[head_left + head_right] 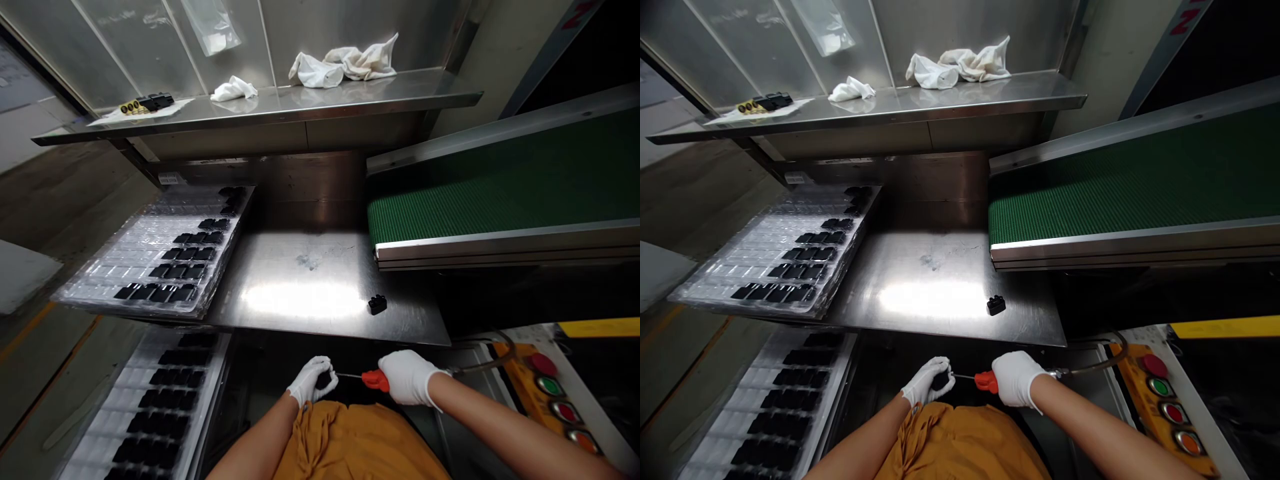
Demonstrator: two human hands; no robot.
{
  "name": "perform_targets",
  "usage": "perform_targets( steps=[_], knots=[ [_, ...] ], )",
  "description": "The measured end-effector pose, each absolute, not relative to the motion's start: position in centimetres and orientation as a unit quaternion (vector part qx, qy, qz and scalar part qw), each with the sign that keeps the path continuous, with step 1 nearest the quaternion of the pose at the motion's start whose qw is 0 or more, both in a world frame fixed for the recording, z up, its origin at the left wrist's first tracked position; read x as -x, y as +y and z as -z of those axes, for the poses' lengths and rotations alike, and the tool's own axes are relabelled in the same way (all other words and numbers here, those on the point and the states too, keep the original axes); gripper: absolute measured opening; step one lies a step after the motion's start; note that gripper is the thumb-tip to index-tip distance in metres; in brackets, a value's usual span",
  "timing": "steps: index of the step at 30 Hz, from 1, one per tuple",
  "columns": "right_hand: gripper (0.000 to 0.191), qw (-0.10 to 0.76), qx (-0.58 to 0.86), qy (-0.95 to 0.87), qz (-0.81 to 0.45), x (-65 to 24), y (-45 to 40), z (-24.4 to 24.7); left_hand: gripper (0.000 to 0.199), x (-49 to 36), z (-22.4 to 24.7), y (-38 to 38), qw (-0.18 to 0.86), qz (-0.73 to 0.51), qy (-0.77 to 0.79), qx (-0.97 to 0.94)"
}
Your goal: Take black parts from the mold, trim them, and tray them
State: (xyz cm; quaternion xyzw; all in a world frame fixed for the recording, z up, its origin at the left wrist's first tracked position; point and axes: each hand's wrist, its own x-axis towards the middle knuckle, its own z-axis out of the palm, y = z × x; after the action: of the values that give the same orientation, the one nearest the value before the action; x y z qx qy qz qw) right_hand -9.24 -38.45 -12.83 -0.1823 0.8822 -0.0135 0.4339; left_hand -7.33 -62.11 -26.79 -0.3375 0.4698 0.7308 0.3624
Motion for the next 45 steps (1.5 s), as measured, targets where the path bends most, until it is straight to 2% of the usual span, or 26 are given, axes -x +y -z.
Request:
perform_targets(
  steps=[3,12,19,27,37,45],
  knots=[
    [0.032,0.443,0.182,0.878,0.013,9.3,-38.3,12.9,0.017,7.3,26.2,-61.9,0.37,-0.731,0.46,0.343],
    [0.035,0.453,0.18,0.873,0.009,9.3,-37.8,13.3,0.022,6.9,25.8,-61.6,0.348,-0.763,0.35,0.417],
    [0.03,0.425,0.213,0.879,0.034,8.9,-37.7,12.8,0.008,7.5,26.7,-60.9,0.312,-0.741,0.296,0.516],
    [0.036,0.439,0.231,0.868,0.007,8.2,-36.4,13.7,0.01,7.3,27.6,-59.4,0.301,-0.718,0.264,0.57],
    [0.028,0.417,0.242,0.876,0.014,8.4,-34.8,13.8,0.011,6.7,26.3,-56.9,0.309,-0.716,0.292,0.554],
    [0.034,0.434,0.255,0.864,0.012,7.8,-33.6,13.9,0.005,5.5,25.1,-56.0,0.303,-0.729,0.328,0.519]
  ],
)
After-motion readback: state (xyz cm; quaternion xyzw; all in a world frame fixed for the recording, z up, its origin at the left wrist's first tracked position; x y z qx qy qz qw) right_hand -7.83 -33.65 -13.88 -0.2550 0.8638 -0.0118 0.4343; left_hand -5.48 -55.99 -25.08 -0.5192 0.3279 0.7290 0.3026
